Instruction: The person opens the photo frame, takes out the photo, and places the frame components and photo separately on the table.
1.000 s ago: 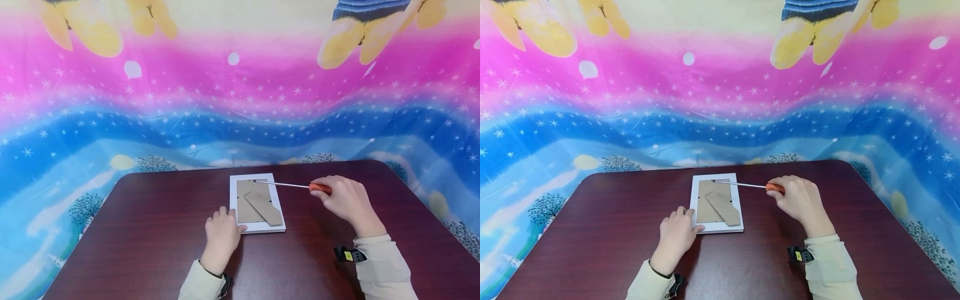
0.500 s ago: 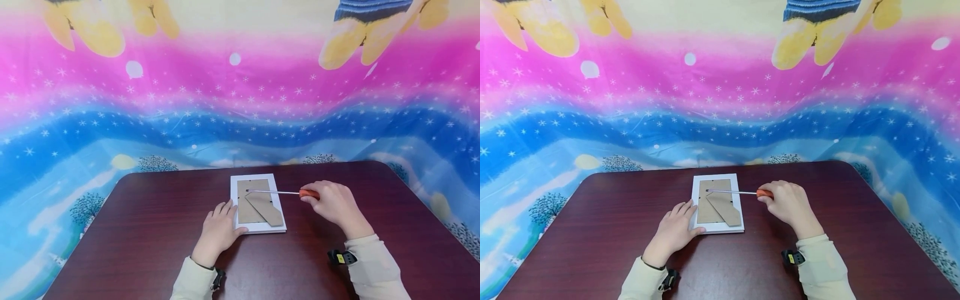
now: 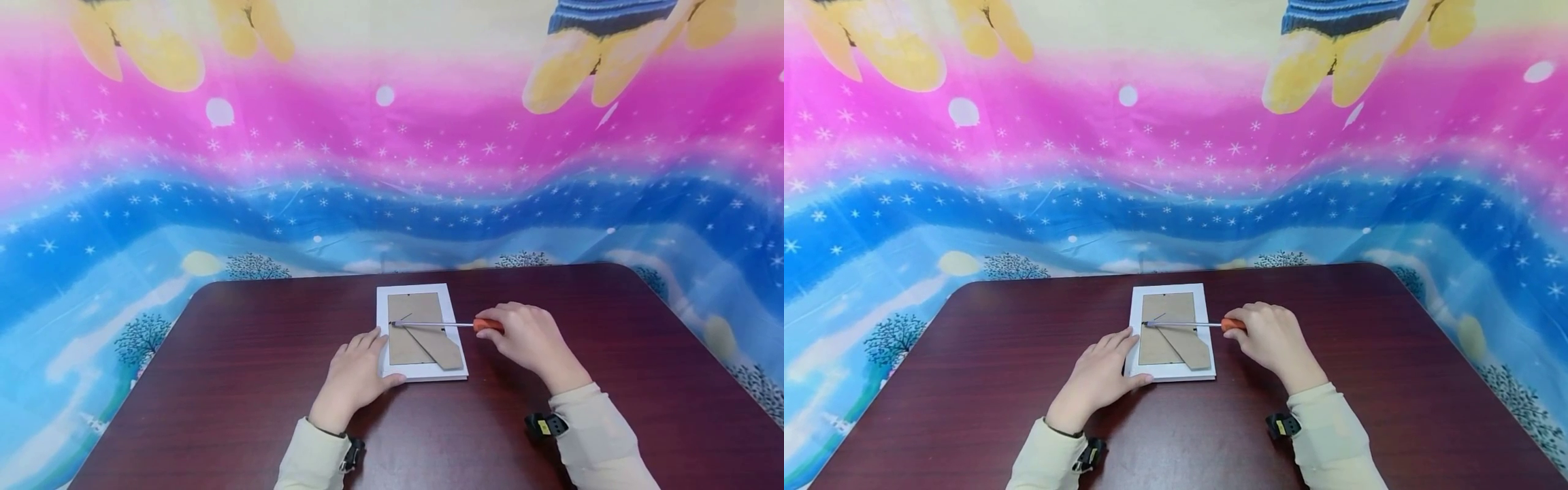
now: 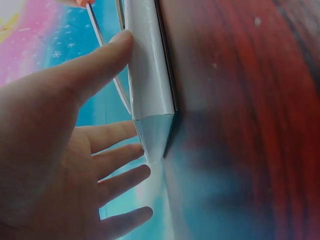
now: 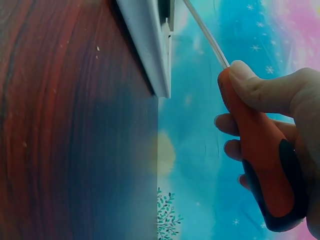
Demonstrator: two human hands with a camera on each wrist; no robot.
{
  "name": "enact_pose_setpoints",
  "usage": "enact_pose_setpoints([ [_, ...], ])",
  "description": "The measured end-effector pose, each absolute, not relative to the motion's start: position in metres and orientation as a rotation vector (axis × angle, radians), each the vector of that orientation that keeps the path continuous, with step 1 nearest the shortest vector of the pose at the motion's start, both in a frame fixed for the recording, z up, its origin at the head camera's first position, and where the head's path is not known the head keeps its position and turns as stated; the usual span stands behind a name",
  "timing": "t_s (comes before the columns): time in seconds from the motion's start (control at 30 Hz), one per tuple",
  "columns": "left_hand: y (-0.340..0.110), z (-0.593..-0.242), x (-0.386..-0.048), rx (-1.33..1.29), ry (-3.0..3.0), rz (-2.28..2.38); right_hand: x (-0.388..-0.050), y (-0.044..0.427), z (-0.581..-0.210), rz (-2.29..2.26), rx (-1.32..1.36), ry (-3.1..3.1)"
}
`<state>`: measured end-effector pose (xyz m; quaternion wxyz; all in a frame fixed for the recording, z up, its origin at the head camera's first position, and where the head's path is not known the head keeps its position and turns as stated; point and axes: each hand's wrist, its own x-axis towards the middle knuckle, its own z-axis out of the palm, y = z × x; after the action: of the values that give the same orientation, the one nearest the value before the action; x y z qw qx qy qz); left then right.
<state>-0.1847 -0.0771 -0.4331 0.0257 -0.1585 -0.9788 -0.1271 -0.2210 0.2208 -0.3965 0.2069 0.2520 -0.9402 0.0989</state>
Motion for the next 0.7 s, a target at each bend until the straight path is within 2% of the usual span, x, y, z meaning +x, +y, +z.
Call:
enact_pose_setpoints([
  [0.7, -0.0779, -0.4325, -0.1863, -0.498, -3.033, -0.470, -0.2216, 0.2154, -0.4030, 0.286, 0.679, -2.657],
])
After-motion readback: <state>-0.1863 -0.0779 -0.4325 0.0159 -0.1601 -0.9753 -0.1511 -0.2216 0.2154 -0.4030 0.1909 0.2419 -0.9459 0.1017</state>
